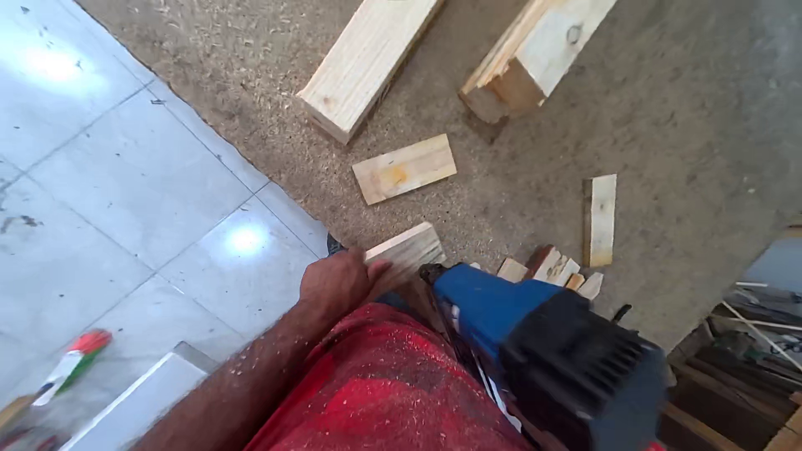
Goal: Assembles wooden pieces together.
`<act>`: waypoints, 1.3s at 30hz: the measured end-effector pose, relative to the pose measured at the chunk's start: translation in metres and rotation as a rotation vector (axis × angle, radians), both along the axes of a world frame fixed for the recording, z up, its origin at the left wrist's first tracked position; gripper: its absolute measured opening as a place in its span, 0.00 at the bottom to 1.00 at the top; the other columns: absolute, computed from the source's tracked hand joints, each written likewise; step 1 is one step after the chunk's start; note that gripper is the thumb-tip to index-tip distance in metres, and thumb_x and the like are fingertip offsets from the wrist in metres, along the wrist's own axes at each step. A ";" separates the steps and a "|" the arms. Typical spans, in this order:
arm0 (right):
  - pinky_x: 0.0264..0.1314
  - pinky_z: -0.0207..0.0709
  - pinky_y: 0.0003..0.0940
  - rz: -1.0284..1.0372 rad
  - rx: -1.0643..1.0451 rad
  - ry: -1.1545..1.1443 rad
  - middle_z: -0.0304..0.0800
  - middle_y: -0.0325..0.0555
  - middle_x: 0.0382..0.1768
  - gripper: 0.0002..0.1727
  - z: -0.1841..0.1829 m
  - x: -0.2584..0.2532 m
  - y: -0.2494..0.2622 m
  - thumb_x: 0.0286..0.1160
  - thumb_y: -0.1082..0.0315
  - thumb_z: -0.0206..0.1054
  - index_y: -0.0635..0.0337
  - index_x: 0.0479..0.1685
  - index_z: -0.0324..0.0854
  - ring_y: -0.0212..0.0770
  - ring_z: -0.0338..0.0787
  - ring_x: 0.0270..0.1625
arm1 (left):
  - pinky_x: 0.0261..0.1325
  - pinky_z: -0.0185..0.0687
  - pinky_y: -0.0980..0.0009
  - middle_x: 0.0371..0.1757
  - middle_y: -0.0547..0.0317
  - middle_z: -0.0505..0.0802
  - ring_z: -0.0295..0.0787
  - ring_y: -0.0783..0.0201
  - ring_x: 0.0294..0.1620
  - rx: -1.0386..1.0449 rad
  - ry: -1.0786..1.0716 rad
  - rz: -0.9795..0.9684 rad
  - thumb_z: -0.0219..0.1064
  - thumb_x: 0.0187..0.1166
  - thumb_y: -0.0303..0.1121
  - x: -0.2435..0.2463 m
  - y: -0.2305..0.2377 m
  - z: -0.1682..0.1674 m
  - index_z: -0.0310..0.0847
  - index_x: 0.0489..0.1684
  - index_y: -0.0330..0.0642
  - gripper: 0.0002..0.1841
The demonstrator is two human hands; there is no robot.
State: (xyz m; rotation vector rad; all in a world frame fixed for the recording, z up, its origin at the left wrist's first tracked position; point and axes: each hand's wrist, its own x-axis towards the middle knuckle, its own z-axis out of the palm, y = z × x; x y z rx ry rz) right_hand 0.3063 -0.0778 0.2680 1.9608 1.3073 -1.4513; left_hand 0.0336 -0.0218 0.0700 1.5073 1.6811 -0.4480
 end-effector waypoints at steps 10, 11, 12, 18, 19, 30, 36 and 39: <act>0.42 0.90 0.28 -0.392 0.414 0.229 0.92 0.32 0.30 0.15 -0.019 0.028 -0.010 0.74 0.61 0.71 0.62 0.52 0.87 0.27 0.91 0.32 | 0.77 0.68 0.38 0.70 0.49 0.86 0.75 0.43 0.78 0.575 -0.302 -0.102 0.76 0.52 0.74 -0.002 -0.001 -0.049 0.81 0.72 0.47 0.49; 0.41 0.89 0.28 -0.379 0.434 0.232 0.93 0.33 0.29 0.15 -0.025 0.030 -0.010 0.74 0.58 0.72 0.61 0.49 0.88 0.28 0.91 0.31 | 0.82 0.64 0.38 0.73 0.47 0.84 0.72 0.43 0.81 0.602 -0.317 -0.100 0.78 0.50 0.73 -0.007 -0.012 -0.056 0.78 0.74 0.45 0.52; 0.41 0.90 0.29 -0.352 0.447 0.232 0.93 0.34 0.30 0.16 -0.030 0.031 -0.009 0.73 0.55 0.73 0.60 0.47 0.88 0.29 0.92 0.32 | 0.86 0.59 0.39 0.75 0.46 0.83 0.69 0.42 0.84 0.634 -0.330 -0.082 0.79 0.51 0.71 -0.009 -0.022 -0.063 0.77 0.75 0.43 0.52; 0.49 0.89 0.35 -0.077 0.330 0.082 0.92 0.33 0.32 0.26 -0.050 0.027 0.019 0.70 0.38 0.71 0.53 0.42 0.89 0.29 0.92 0.39 | 0.89 0.54 0.37 0.76 0.48 0.85 0.66 0.41 0.88 0.813 -0.361 0.005 0.78 0.51 0.63 0.000 -0.026 -0.087 0.83 0.65 0.42 0.42; 0.48 0.89 0.35 -0.050 0.333 0.091 0.92 0.33 0.32 0.26 -0.052 0.024 0.023 0.71 0.37 0.71 0.53 0.42 0.89 0.29 0.92 0.38 | 0.90 0.54 0.38 0.76 0.49 0.85 0.66 0.42 0.88 0.814 -0.366 0.012 0.78 0.51 0.62 0.000 -0.027 -0.088 0.84 0.64 0.42 0.42; 0.46 0.87 0.29 0.047 0.306 0.044 0.91 0.34 0.32 0.21 -0.065 -0.010 0.037 0.73 0.47 0.70 0.57 0.43 0.88 0.26 0.90 0.36 | 0.91 0.55 0.42 0.77 0.55 0.85 0.66 0.46 0.89 0.829 -0.378 0.045 0.77 0.52 0.62 -0.002 -0.028 -0.093 0.85 0.65 0.46 0.40; 0.57 0.86 0.42 0.269 0.235 -0.019 0.95 0.50 0.39 0.23 -0.054 -0.002 0.022 0.78 0.51 0.68 0.66 0.48 0.89 0.39 0.93 0.46 | 0.90 0.56 0.41 0.76 0.55 0.86 0.67 0.46 0.88 0.845 -0.374 0.038 0.77 0.50 0.63 -0.002 -0.027 -0.095 0.85 0.66 0.47 0.41; 0.59 0.84 0.63 0.667 0.306 -0.120 0.96 0.53 0.50 0.35 -0.076 0.050 -0.035 0.72 0.34 0.63 0.58 0.56 0.91 0.53 0.94 0.56 | 0.90 0.56 0.42 0.77 0.55 0.85 0.67 0.46 0.88 0.842 -0.368 0.035 0.77 0.52 0.64 -0.002 -0.029 -0.096 0.85 0.65 0.47 0.41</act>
